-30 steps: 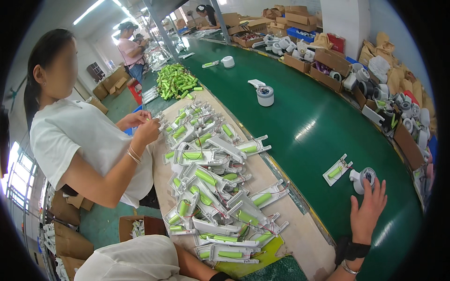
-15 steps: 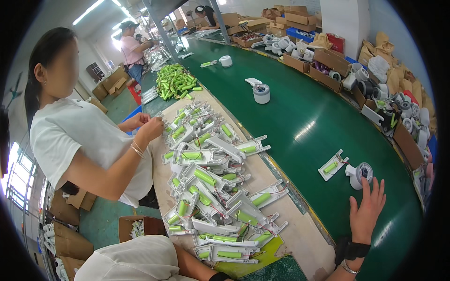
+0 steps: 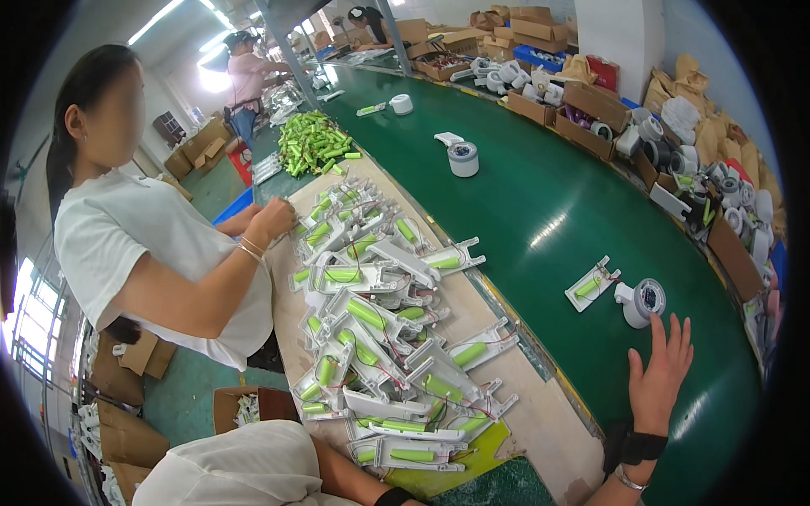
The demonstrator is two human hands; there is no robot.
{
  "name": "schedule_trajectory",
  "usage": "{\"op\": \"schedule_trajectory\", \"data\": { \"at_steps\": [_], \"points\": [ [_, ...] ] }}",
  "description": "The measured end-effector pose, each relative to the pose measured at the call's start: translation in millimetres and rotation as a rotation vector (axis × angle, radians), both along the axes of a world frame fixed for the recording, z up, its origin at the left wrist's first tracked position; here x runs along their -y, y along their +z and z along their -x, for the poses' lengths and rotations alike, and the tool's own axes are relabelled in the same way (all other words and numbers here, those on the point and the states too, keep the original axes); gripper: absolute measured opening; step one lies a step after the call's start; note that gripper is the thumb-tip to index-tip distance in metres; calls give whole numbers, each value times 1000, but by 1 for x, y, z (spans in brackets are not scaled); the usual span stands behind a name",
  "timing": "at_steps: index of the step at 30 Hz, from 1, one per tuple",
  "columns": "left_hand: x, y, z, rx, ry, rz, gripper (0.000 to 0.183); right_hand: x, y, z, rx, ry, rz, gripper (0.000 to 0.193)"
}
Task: The worker is assembling small rechargeable fans by connecting internal electronics including circuit boards and lithium batteries into plastic housings.
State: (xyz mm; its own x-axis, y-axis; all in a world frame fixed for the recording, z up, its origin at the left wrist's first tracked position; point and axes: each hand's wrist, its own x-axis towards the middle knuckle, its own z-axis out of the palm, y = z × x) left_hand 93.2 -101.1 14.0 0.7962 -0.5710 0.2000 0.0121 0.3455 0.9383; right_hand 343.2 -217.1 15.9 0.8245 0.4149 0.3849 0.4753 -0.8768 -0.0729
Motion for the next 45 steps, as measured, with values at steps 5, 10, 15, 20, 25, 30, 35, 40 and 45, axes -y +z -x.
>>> {"op": "schedule_trajectory", "data": {
  "at_steps": [5, 10, 15, 20, 25, 30, 35, 40, 45],
  "points": [
    [2, 0, 0, -11, -3, -6, 23, -1, 3, 2, -71, -13, -3, 53],
    [2, 0, -1, -29, 7, -1, 23, 1, -1, -1, -82, -13, -12, 50],
    [10, 4, -10, -44, -139, -244, 24, 8, -3, -4, -122, -19, -27, 47],
    [5, -1, 1, -42, 6, 6, 23, 6, -4, 1, -258, 31, -28, 42],
    [7, -1, 7, -66, 26, 44, 23, 6, -7, 6, -353, 137, -82, 40],
    [4, 0, -1, -37, -30, -3, 21, 31, -4, 0, -274, 199, -117, 44],
    [-16, 6, 0, 38, -1, -81, 15, -37, 11, 14, -315, 366, -202, 41],
    [-6, 2, -11, -15, -36, -12, 20, -56, 38, -1, -364, 361, 68, 41],
    [-12, 5, -6, -13, -27, 20, 16, -103, 34, -18, -711, 328, 185, 50]
  ]
}}
